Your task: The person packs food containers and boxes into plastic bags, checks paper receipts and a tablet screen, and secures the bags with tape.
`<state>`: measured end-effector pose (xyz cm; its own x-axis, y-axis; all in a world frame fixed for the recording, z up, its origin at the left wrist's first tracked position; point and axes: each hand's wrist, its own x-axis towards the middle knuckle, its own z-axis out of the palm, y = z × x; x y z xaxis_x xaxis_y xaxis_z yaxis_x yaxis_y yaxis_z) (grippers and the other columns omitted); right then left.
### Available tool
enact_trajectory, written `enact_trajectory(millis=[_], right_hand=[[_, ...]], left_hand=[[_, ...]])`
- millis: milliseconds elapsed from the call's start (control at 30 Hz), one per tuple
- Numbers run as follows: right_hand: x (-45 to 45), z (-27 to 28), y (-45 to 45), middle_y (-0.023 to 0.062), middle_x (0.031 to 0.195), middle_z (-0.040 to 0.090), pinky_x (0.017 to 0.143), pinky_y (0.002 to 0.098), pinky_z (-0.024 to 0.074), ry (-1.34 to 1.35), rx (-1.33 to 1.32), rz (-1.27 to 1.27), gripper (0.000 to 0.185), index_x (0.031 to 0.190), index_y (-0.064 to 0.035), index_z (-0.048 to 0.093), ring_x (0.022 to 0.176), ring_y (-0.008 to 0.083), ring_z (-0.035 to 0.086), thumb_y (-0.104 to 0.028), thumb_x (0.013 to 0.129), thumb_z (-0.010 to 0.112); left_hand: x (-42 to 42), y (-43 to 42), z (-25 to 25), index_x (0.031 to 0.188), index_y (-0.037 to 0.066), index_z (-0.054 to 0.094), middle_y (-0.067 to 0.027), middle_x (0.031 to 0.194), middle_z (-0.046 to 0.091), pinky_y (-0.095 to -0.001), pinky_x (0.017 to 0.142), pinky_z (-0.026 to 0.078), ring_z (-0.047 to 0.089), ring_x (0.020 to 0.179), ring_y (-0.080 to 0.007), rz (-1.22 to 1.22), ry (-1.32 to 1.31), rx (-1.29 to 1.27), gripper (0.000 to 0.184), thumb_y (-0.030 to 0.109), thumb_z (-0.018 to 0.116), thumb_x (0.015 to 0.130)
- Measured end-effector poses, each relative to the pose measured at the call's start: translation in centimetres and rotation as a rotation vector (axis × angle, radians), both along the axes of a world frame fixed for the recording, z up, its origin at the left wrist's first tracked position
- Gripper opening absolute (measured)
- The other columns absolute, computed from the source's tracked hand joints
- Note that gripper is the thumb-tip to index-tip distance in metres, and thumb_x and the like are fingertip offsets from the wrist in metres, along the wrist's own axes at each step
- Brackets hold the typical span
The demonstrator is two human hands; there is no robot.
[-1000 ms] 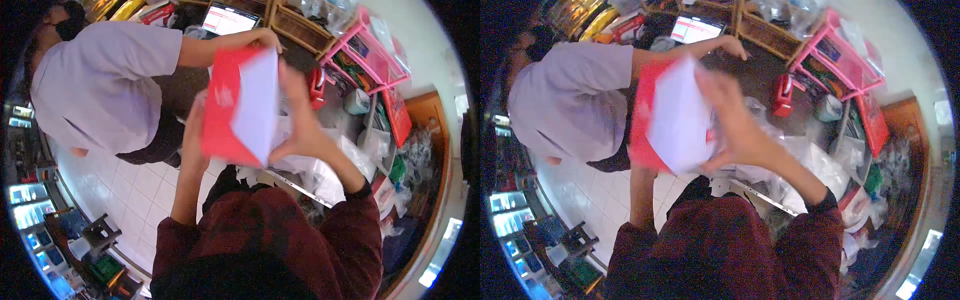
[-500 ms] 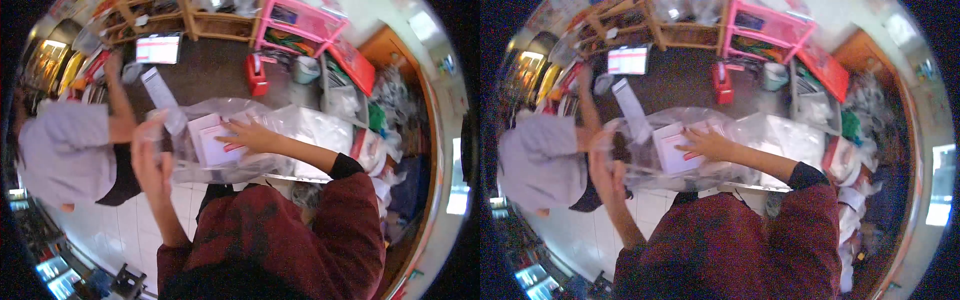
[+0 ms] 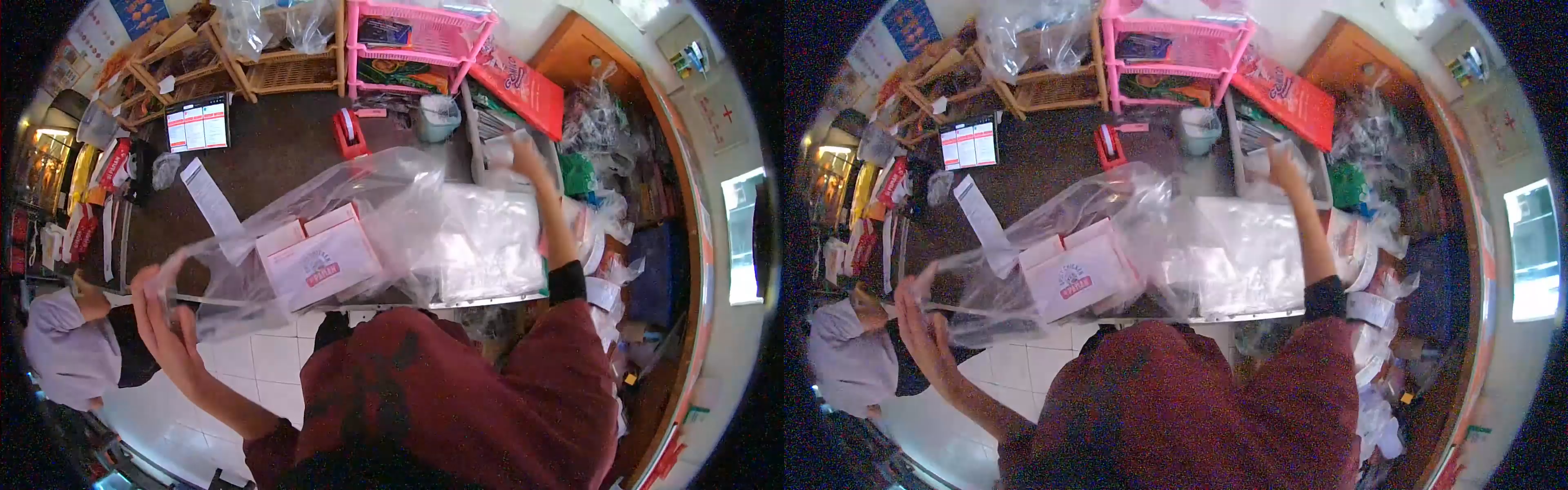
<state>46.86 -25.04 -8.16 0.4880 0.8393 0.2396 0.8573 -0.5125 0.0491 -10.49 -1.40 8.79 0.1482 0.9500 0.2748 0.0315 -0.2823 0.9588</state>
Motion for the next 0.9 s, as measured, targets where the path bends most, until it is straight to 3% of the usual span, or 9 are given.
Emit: enact_trajectory(millis=[167,300,400,533,633,700,767,833,900], right_hand=[[5.4,-4.1,-5.0,0.0119,0.072,0.064,0.068,0.0323,0.0492,0.776,0.099,-0.109,0.029,0.09,-0.0012,0.062,0.072,0.0207,0.062,-0.025,0.075,0.065],[-0.6,7.9,-1.8,0.0068,0.078,0.065,0.069,0.0253,0.0462,0.394,0.589,0.027,0.013,0.087,0.0019,0.059,0.074,0.0159,0.061,-0.004,0.075,0.058],[-8.0,16.4,2.4,0.0098,0.083,0.064,0.074,0.0286,0.0463,0.267,0.726,0.076,0.015,0.092,0.0009,0.058,0.081,0.0169,0.062,-0.002,0.077,0.057],[-22.4,20.4,9.1,0.0096,0.095,0.061,0.077,0.0319,0.0461,0.187,1.244,0.336,0.021,0.095,0.0003,0.057,0.088,0.0172,0.059,0.003,0.074,0.054],[-30.7,15.1,10.5,0.0159,0.104,0.057,0.076,0.0383,0.046,0.123,1.036,0.508,0.029,0.101,-0.0001,0.055,0.093,0.0259,0.057,0.001,0.072,0.053],[-34.4,10.3,11.4,0.017,0.104,0.056,0.073,0.0399,0.0469,0.631,-0.181,0.654,0.029,0.105,-0.0026,0.054,0.09,0.0301,0.057,-0.017,0.081,0.051],[-35.8,9.2,10.9,0.0175,0.104,0.056,0.072,0.0406,0.0474,0.812,-0.831,0.678,0.032,0.107,-0.0038,0.054,0.088,0.0322,0.058,-0.027,0.085,0.05],[-34.5,9.4,9.3,0.0167,0.105,0.056,0.075,0.0412,0.0468,0.715,-0.627,1.018,0.03,0.108,-0.0052,0.055,0.09,0.0314,0.058,-0.025,0.085,0.05],[-33.0,13.0,8.5,0.0152,0.108,0.056,0.079,0.0407,0.0462,0.641,-0.496,0.885,0.033,0.112,-0.0064,0.054,0.093,0.0316,0.058,-0.026,0.086,0.05]], left_hand=[[-2.8,-2.8,-1.5,0.107,0.006,0.049,-0.0127,0.102,0.06,-0.0144,0.031,0.012,0.022,0.033,-0.0007,0.046,-0.042,-0.232,0.024,0.021,0.037,0.094],[-2.5,-4.2,-1.6,0.103,0.006,0.047,-0.0167,0.104,0.06,-0.0148,0.029,0.013,0.022,0.03,-0.0016,0.066,-0.026,-0.278,0.022,0.021,0.034,0.094],[-1.7,-4.7,-1.4,0.104,0.009,0.053,-0.0047,0.105,0.057,-0.0117,0.036,0.018,0.029,0.043,0.0003,0.07,0.007,-0.302,0.029,0.032,0.046,0.088],[0.7,-4.5,-1.3,0.112,0.006,0.05,-0.0102,0.114,0.049,-0.0156,0.037,0.028,0.04,0.046,-0.0055,-0.025,0.087,-0.146,0.032,0.028,0.045,0.089],[3.6,-5.0,0.9,0.121,0.005,0.04,-0.0128,0.117,0.047,-0.0191,0.035,0.033,0.041,0.04,-0.0082,-0.166,-0.065,-0.125,0.036,0.024,0.041,0.09],[4.3,-4.9,1.4,0.12,0.005,0.041,-0.0126,0.118,0.046,-0.019,0.034,0.032,0.04,0.039,-0.008,-0.165,-0.084,-0.113,0.034,0.024,0.04,0.09],[3.6,-4.9,1.4,0.118,0.005,0.042,-0.0124,0.119,0.045,-0.019,0.033,0.031,0.04,0.038,-0.0077,-0.167,-0.117,-0.108,0.033,0.023,0.04,0.091],[3.0,-5.4,0.9,0.116,0.003,0.039,-0.0178,0.128,0.041,-0.0186,0.032,0.034,0.042,0.039,-0.0082,-0.241,-0.148,-0.193,0.028,0.007,0.041,0.088],[2.0,-5.7,-0.3,0.113,0.003,0.04,-0.0161,0.128,0.04,-0.0182,0.032,0.034,0.041,0.039,-0.0074,-0.192,-0.128,-0.201,0.027,0.008,0.044,0.087]])
